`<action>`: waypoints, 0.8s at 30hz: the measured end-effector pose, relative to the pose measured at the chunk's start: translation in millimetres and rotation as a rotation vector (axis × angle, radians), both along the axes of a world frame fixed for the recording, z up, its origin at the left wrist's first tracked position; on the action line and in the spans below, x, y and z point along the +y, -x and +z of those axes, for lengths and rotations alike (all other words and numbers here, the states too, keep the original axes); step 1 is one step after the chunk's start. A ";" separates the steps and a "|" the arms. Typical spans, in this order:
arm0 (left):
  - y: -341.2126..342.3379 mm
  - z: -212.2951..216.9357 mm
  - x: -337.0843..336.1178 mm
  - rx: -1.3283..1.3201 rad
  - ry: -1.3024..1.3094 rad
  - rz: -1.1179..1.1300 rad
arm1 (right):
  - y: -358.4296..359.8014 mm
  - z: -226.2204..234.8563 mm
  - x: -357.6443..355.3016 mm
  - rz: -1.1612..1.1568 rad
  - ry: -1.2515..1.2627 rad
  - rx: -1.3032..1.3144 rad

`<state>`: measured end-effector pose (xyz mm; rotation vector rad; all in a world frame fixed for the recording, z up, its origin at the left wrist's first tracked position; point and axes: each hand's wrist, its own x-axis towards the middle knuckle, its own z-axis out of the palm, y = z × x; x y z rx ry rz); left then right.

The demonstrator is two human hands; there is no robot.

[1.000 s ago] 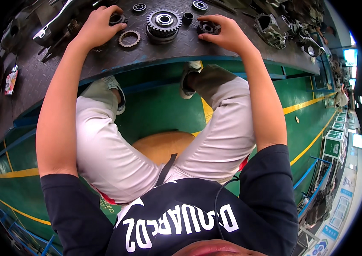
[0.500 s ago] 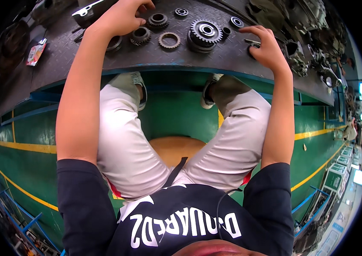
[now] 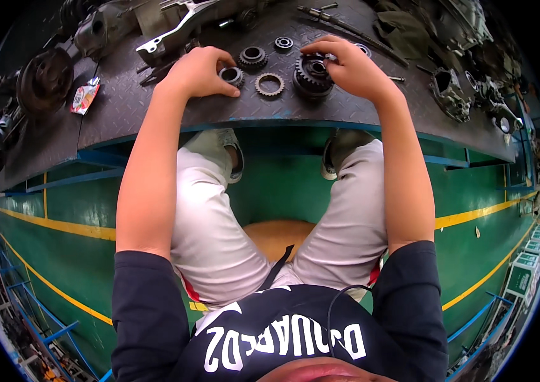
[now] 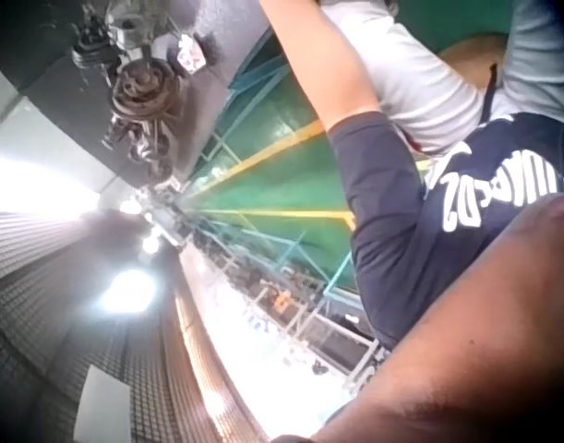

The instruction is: The person assembles transmission components by fitting gears, synchronizer rings, and bearings together by hand on a workbench.

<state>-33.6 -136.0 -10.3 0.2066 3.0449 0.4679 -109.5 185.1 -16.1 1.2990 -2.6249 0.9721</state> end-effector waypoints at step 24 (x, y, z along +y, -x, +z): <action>2.3 18.1 7.9 0.052 0.013 0.048 | -15.1 -4.9 17.5 -0.099 0.001 -0.012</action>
